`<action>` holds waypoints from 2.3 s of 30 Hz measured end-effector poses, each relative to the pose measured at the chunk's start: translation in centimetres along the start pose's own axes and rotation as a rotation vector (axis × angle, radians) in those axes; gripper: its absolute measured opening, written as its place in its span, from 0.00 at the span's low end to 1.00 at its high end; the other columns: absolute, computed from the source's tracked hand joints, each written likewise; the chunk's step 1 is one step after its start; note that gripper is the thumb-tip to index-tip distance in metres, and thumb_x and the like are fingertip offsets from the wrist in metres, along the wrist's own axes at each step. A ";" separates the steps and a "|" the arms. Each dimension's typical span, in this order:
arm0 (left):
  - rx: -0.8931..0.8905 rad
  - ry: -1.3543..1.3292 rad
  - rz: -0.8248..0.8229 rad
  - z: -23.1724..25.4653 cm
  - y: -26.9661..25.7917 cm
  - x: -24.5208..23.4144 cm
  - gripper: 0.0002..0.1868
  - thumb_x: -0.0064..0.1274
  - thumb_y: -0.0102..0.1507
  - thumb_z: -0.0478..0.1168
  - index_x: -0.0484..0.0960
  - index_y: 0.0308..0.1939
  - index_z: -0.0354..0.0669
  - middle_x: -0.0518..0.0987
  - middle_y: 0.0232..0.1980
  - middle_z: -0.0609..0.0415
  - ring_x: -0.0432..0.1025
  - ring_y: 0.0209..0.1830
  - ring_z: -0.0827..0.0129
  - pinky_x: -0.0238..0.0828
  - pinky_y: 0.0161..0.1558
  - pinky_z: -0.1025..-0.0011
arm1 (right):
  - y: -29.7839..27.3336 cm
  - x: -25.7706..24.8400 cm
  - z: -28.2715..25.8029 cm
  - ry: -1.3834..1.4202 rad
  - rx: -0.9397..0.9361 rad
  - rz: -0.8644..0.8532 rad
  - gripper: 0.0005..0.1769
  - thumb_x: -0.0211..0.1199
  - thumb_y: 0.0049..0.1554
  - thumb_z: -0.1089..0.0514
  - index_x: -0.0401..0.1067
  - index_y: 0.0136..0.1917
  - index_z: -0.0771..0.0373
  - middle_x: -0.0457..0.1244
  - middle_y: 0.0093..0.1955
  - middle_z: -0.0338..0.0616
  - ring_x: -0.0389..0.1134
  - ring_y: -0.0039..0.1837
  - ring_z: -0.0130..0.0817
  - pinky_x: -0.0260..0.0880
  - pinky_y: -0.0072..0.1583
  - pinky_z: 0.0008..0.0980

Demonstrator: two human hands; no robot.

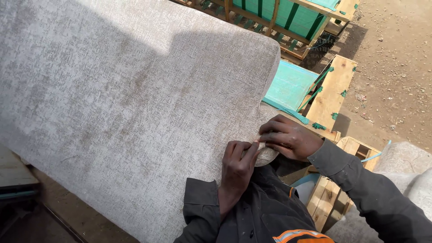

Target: Upholstering a curved armrest by stretching fabric and stapling it to a wooden frame.

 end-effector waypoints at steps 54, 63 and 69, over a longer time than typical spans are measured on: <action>0.163 -0.005 -0.119 1.1 0.6 0.3 0.03 0.53 0.69 0.24 0.82 0.43 0.27 0.70 0.34 0.48 0.63 0.36 0.59 0.63 0.35 0.63 | -4.0 0.5 2.2 -0.058 -0.200 -0.332 0.22 0.45 0.69 0.51 0.67 0.67 0.67 0.60 0.67 0.58 0.61 0.64 0.60 0.70 0.66 0.59; 0.132 0.106 -0.138 0.8 -3.3 1.5 0.19 0.51 0.71 0.35 0.79 0.65 0.35 0.78 0.55 0.50 0.68 0.55 0.56 0.66 0.53 0.57 | -9.3 2.4 3.1 -0.166 -0.136 -0.132 0.24 0.39 0.73 0.49 0.56 0.78 0.54 0.50 0.80 0.47 0.52 0.80 0.57 0.58 0.83 0.63; 0.101 0.053 -0.173 0.1 -4.3 2.2 0.21 0.55 0.67 0.35 0.80 0.64 0.36 0.76 0.59 0.48 0.66 0.57 0.53 0.67 0.54 0.53 | -9.5 0.7 -0.6 -0.226 0.250 0.241 0.17 0.49 0.69 0.62 0.69 0.68 0.50 0.59 0.72 0.45 0.60 0.73 0.55 0.68 0.77 0.66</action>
Point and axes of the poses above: each hand's wrist, its own y-axis towards the middle knuckle, its own x-axis out of the palm, z = x × y, the point moved 4 cm from there along y, towards the middle knuckle
